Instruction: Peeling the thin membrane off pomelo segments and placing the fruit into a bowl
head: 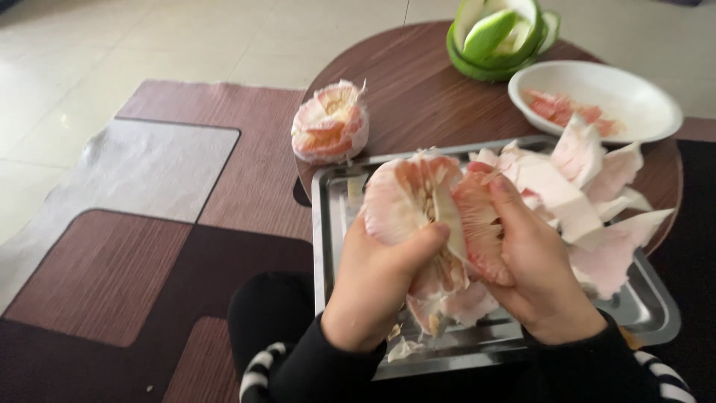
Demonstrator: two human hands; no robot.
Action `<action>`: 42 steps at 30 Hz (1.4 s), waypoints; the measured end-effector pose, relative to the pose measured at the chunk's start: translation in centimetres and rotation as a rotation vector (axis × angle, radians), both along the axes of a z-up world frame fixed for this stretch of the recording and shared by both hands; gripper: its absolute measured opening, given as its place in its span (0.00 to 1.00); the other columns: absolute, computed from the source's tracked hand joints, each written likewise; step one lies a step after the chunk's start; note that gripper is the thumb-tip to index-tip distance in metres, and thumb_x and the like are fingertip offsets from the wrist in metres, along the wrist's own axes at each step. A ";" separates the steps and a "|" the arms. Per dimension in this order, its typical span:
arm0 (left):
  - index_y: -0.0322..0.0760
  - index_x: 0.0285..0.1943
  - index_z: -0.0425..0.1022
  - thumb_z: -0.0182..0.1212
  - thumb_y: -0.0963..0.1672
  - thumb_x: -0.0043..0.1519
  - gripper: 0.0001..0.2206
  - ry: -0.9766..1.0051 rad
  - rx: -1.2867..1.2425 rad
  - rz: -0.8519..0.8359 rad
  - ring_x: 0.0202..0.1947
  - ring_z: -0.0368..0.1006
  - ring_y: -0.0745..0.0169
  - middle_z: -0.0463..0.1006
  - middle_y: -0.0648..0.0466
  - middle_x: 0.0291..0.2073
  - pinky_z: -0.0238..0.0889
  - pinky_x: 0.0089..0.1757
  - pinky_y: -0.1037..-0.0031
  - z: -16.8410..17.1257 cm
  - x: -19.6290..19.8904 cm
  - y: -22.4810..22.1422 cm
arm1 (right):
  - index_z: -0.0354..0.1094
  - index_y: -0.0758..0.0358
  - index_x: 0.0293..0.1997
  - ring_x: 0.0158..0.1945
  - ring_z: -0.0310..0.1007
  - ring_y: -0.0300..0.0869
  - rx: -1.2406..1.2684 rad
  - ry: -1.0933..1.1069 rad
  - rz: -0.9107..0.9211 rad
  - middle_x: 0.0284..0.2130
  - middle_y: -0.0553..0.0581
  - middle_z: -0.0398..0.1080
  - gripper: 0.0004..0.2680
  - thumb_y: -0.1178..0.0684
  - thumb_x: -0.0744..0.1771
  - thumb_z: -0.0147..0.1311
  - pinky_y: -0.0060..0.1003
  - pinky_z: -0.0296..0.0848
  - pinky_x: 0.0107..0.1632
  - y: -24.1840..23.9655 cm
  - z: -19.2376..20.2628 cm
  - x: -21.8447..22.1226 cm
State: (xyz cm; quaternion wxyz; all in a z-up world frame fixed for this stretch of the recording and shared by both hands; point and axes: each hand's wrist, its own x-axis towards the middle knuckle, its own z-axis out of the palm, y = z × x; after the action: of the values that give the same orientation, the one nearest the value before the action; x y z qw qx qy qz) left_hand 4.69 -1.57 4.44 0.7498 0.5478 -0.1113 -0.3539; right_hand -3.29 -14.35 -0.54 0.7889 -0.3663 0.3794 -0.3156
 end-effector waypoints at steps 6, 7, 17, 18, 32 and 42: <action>0.34 0.49 0.84 0.67 0.38 0.47 0.18 -0.160 0.021 -0.107 0.40 0.78 0.68 0.86 0.54 0.40 0.75 0.45 0.73 4.5 -0.5 -4.3 | 0.61 0.56 0.71 0.67 0.69 0.47 -0.034 -0.071 0.027 0.66 0.58 0.70 0.22 0.40 0.72 0.30 0.45 0.66 0.70 -1.2 9.9 -1.9; 0.34 0.49 0.84 0.67 0.38 0.47 0.18 -0.173 0.009 -0.127 0.40 0.78 0.68 0.86 0.54 0.40 0.75 0.45 0.73 4.8 -0.6 -5.4 | 0.61 0.56 0.71 0.67 0.69 0.47 -0.046 -0.083 0.006 0.66 0.58 0.70 0.22 0.40 0.72 0.30 0.45 0.66 0.70 -1.9 10.9 -2.1; 0.30 0.52 0.76 0.78 0.44 0.40 0.29 -0.282 0.115 -0.107 0.43 0.80 0.53 0.82 0.42 0.38 0.73 0.45 0.63 8.4 -0.6 -19.9 | 0.71 0.48 0.58 0.22 0.57 0.39 -0.346 0.080 -0.051 0.22 0.54 0.63 0.12 0.41 0.70 0.54 0.33 0.55 0.23 -17.7 9.5 -0.8; 0.26 0.54 0.76 0.77 0.43 0.42 0.29 -0.225 0.094 -0.101 0.45 0.77 0.53 0.82 0.40 0.40 0.71 0.47 0.62 9.3 -0.6 -21.0 | 0.71 0.47 0.55 0.07 0.50 0.41 -0.424 0.082 -0.005 0.08 0.57 0.57 0.10 0.43 0.70 0.60 0.34 0.48 0.09 -19.9 8.5 -0.5; 0.24 0.48 0.70 0.72 0.41 0.57 0.17 0.337 0.001 -0.220 0.22 0.80 0.43 0.79 0.36 0.29 0.76 0.22 0.53 -1.7 4.3 -33.2 | 0.72 0.54 0.56 0.12 0.58 0.31 0.100 -0.231 0.330 0.21 0.51 0.71 0.14 0.39 0.72 0.52 0.17 0.50 0.11 -33.1 1.8 -0.3; 0.24 0.48 0.72 0.70 0.41 0.56 0.17 0.201 0.149 -0.406 0.22 0.80 0.50 0.80 0.39 0.30 0.76 0.20 0.61 -0.2 8.5 -34.2 | 0.67 0.54 0.67 0.24 0.65 0.41 0.057 -0.208 0.441 0.34 0.52 0.70 0.16 0.44 0.73 0.47 0.18 0.51 0.08 -36.7 3.4 -2.3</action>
State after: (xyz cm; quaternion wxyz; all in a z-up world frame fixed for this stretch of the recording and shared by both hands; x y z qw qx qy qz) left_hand 13.17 -35.81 4.22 0.6282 0.5298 -0.1176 -0.5576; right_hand -5.56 -51.01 2.84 0.8835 -0.3835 0.2155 -0.1608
